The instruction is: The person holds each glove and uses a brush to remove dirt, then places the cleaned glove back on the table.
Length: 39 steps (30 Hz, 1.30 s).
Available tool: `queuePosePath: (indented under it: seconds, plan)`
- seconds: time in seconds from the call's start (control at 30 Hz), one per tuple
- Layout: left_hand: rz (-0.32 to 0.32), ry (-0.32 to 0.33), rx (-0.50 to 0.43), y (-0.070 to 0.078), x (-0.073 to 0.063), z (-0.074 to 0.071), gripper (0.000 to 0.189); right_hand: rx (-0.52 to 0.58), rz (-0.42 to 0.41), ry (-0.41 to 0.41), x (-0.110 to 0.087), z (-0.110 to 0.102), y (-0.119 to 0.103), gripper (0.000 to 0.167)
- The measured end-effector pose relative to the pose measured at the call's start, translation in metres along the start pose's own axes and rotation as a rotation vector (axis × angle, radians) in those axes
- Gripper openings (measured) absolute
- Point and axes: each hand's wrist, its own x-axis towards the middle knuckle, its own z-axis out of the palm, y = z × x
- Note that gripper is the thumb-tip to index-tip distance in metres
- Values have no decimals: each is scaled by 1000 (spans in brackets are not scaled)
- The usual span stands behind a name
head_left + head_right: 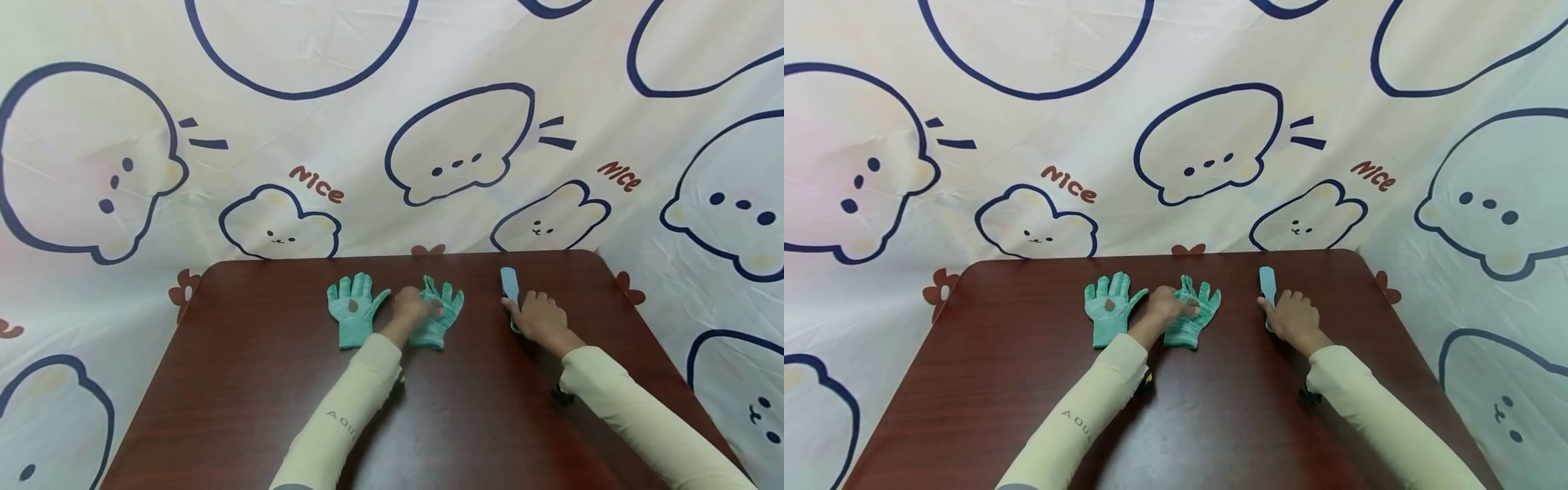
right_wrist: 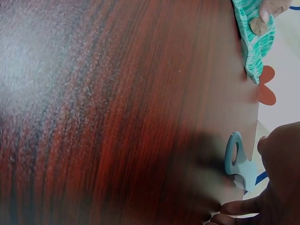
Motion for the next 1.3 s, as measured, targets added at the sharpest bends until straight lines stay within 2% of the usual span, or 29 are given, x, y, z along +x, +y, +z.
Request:
queuePosePath:
  seconds: [0.1, 0.17, 0.23, 0.33, 0.4, 0.5, 0.57, 0.67, 0.8, 0.9, 0.97, 1.07, 1.17, 1.3]
  plan:
    - [16, 25, -4, -1, 2, 4, 31, 4, -2, 0, 0, -1, 0, 83]
    - [23, 47, -6, -2, 2, 7, 26, 8, -5, 2, 0, 0, -1, 82]
    - [20, 62, -38, -2, 1, 8, 25, 15, -13, 13, 1, 1, -2, 81]
    - [14, 71, -144, -2, 0, 7, 41, 59, -27, 44, 4, 5, -5, 70]
    - [24, 56, -284, -2, -1, 6, 56, 85, -34, 68, 5, 8, -8, 62]
    - [17, -18, -497, -2, -2, 4, 68, 123, -26, 73, 8, 10, -11, 54]
    - [1, -86, -633, -2, -3, 2, 69, 143, -11, 54, 10, 11, -10, 53]
    - [-62, -196, -837, 2, -6, -3, 65, 207, 12, 5, 12, 10, -8, 54]
    - [-122, -351, -1211, 10, -12, -11, 61, 269, 26, -38, 14, 7, -3, 52]
    - [-154, -409, -1450, 16, -15, -16, 65, 279, 33, -58, 14, 4, -1, 52]
    - [-161, -416, -1550, 18, -16, -17, 69, 280, 32, -71, 14, 3, -1, 54]
    - [-160, -407, -1587, 20, -17, -18, 67, 279, 33, -80, 14, 3, -2, 56]
    - [-138, -419, -1559, 21, -18, -18, 62, 301, 22, -80, 13, 4, -2, 53]
    - [-129, -449, -1543, 23, -18, -18, 66, 438, 10, -76, 8, 3, -1, 39]
